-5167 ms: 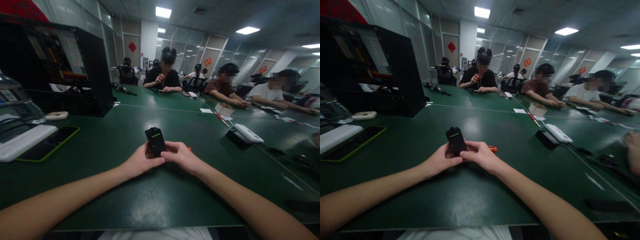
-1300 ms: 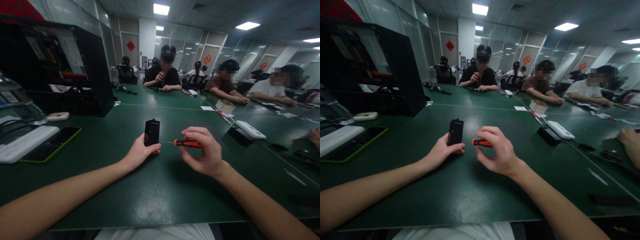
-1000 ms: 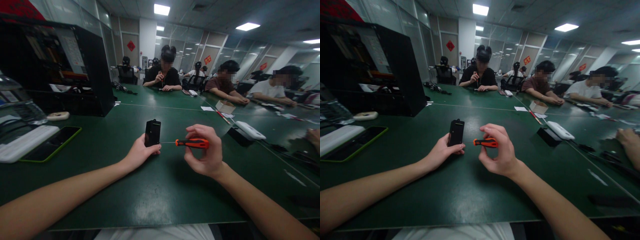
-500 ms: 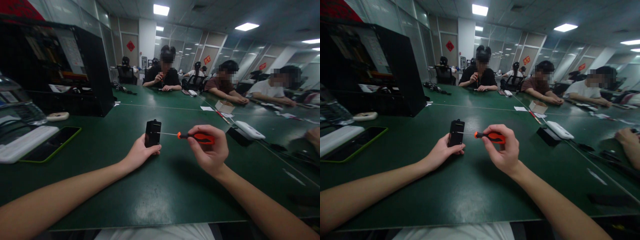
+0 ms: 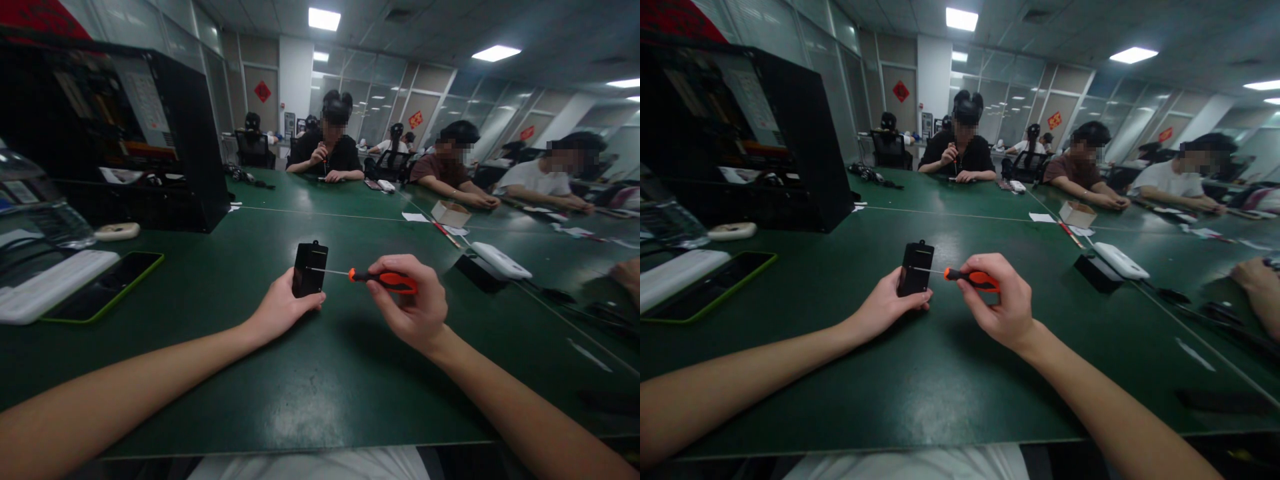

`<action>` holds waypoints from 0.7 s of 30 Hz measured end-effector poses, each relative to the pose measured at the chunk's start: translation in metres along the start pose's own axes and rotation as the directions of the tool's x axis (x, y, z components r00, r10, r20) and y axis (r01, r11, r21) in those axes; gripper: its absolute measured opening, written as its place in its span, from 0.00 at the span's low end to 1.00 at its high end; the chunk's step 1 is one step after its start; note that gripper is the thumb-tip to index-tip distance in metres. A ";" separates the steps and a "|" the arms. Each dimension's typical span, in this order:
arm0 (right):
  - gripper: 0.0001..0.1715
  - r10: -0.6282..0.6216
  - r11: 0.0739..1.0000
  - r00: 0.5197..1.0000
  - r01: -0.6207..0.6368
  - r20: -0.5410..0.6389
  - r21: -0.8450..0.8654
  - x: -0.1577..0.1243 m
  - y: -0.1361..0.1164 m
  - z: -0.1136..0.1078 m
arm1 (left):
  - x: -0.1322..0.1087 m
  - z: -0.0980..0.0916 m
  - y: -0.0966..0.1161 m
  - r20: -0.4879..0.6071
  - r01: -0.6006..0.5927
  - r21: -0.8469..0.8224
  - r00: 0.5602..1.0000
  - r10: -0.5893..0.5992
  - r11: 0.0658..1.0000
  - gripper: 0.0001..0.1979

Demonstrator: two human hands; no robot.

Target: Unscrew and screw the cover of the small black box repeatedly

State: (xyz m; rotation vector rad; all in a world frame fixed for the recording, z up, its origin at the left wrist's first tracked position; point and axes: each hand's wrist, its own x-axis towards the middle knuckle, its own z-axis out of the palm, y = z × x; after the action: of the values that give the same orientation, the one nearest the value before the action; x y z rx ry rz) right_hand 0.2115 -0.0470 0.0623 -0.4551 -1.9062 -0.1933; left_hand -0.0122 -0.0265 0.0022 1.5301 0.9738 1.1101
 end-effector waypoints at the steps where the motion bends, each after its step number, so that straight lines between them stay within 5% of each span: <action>1: 0.26 -0.016 1.000 1.000 0.017 0.020 -0.026 0.001 0.000 -0.001 | 0.000 0.000 0.000 -0.005 0.000 0.001 1.000 0.000 1.000 0.16; 8: 0.11 -0.115 0.946 0.972 0.170 0.206 -0.275 0.007 0.002 -0.016 | 0.001 -0.003 0.001 -0.051 -0.002 0.060 0.999 0.005 0.998 0.16; 15: 0.41 -0.102 0.989 0.990 0.112 0.101 -0.097 0.004 0.001 -0.011 | 0.000 -0.004 0.005 -0.043 0.016 0.107 0.999 -0.011 0.994 0.15; 18: 0.41 -0.092 0.994 0.987 0.100 0.134 -0.053 0.004 0.000 -0.010 | 0.000 -0.005 0.005 -0.023 0.025 0.039 0.999 -0.024 0.999 0.14; 21: 0.30 -0.065 0.986 0.987 0.086 0.144 -0.142 0.006 0.001 -0.013 | 0.000 -0.004 0.006 -0.013 0.039 -0.005 0.999 -0.039 0.999 0.14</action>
State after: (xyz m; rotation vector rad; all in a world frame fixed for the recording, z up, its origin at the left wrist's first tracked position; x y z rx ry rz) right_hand 0.2213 -0.0494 0.0722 -0.5070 -2.0563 -0.3628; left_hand -0.0162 -0.0271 0.0090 1.4959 1.0047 1.0957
